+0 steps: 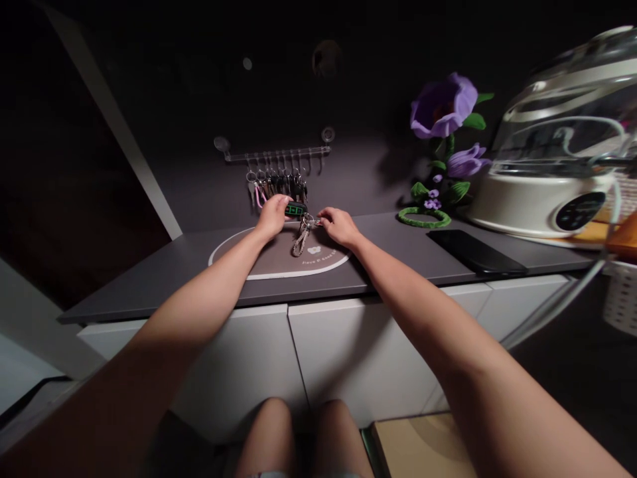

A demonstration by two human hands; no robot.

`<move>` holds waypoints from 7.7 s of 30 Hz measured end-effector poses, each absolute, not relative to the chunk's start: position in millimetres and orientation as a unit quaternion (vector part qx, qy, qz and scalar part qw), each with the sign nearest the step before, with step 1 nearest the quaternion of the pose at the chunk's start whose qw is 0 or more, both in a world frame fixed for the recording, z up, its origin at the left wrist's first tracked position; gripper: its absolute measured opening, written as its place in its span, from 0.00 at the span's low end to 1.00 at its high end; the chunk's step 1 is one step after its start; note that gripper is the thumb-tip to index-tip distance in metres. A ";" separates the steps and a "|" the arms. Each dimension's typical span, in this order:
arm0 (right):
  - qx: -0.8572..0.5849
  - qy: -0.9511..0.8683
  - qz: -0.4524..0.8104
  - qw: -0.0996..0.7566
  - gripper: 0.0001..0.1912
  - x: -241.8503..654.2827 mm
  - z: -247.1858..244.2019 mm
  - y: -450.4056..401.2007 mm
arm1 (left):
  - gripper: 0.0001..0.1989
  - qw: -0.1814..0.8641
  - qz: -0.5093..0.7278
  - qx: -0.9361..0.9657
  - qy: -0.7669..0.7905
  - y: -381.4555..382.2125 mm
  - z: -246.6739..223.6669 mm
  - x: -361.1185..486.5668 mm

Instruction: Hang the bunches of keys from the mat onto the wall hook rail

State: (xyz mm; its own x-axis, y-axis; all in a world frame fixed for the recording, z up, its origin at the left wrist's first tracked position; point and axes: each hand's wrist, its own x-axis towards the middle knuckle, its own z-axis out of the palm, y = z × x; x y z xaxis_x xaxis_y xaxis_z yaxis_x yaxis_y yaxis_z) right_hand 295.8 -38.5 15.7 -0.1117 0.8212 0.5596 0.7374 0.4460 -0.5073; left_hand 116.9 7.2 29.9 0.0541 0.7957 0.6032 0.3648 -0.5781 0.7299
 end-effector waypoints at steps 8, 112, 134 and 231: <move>-0.442 -0.753 0.158 0.461 0.17 293.1 13.3 -35.7 | 0.09 0.268 0.603 0.648 0.380 -2.1 39.6 121.0; -0.537 -0.424 0.144 0.715 0.07 268.3 95.5 74.4 | 0.12 -0.030 0.400 0.767 0.501 -7.4 17.8 128.1; -0.511 -0.511 0.154 0.674 0.13 283.4 53.8 34.2 | 0.10 0.014 0.411 0.807 0.424 -1.3 10.8 129.7; -0.379 -0.666 0.303 0.567 0.14 276.9 18.9 -12.4 | 0.07 0.406 0.579 0.622 0.338 4.3 12.1 132.7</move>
